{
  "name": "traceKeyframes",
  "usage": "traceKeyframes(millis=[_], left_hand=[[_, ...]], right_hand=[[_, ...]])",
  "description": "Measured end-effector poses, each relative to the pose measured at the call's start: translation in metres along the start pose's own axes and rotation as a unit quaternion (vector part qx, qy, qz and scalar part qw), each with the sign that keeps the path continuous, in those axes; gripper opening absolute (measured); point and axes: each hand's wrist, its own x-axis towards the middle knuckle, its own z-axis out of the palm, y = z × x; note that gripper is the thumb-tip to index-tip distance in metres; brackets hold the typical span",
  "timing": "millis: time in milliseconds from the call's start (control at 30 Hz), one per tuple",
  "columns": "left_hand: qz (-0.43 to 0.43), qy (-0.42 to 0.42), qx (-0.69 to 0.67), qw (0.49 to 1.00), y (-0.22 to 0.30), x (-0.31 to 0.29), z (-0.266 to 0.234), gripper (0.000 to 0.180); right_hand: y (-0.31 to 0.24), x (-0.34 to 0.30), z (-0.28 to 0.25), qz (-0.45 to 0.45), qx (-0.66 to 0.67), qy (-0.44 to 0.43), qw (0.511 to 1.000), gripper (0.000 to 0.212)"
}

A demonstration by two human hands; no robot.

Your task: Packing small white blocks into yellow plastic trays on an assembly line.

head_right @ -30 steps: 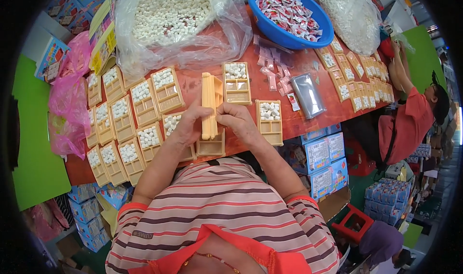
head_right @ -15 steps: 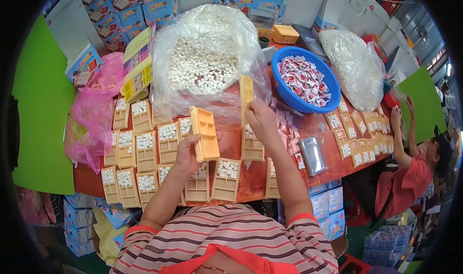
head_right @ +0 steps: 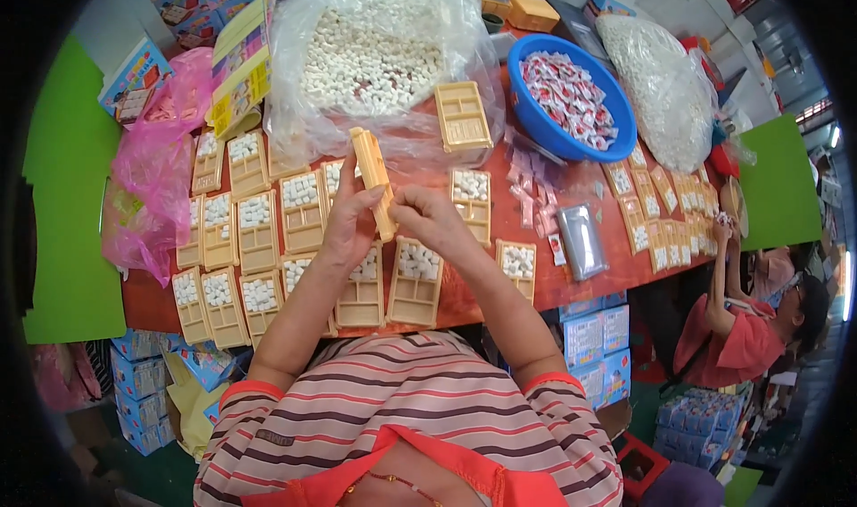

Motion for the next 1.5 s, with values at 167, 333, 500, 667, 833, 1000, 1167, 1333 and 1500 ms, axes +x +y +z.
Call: traceKeyframes(millis=[167, 333, 500, 667, 833, 1000, 1167, 1333, 1500], left_hand=[[-0.047, 0.008, 0.013, 0.999, -0.002, -0.01, -0.001, 0.084], [-0.066, 0.006, 0.042, 0.997, 0.002, -0.016, -0.006, 0.085], [-0.074, 0.014, 0.051, 0.996, -0.003, -0.013, -0.01, 0.087], [-0.082, 0.016, 0.047, 0.995, 0.002, -0.01, -0.005, 0.086], [-0.075, 0.015, 0.064, 0.995, -0.007, -0.003, -0.005, 0.084], [-0.08, 0.005, 0.076, 0.994, -0.01, -0.004, -0.003, 0.085], [-0.083, 0.014, 0.07, 0.994, -0.016, -0.005, 0.006, 0.084], [-0.115, 0.02, 0.039, 0.992, -0.011, 0.001, 0.0, 0.081], [-0.102, 0.009, -0.005, 0.995, -0.007, -0.005, 0.0, 0.075]], right_hand=[[0.005, -0.008, -0.006, -0.022, -0.043, -0.038, 0.998, 0.017], [-0.004, -0.013, 0.006, 0.019, 0.054, -0.016, 0.998, 0.016], [0.016, -0.006, 0.003, -0.031, -0.081, 0.003, 0.996, 0.017], [0.019, -0.006, 0.001, -0.008, -0.038, -0.007, 0.999, 0.018], [0.012, -0.007, -0.005, -0.009, -0.003, -0.017, 1.0, 0.017], [0.009, -0.015, -0.002, -0.062, -0.174, 0.031, 0.982, 0.016], [0.011, -0.018, -0.004, -0.108, -0.169, 0.068, 0.977, 0.015], [0.01, -0.013, -0.009, -0.064, -0.09, 0.043, 0.993, 0.017], [0.009, -0.014, -0.016, -0.022, 0.033, 0.016, 0.999, 0.015]])
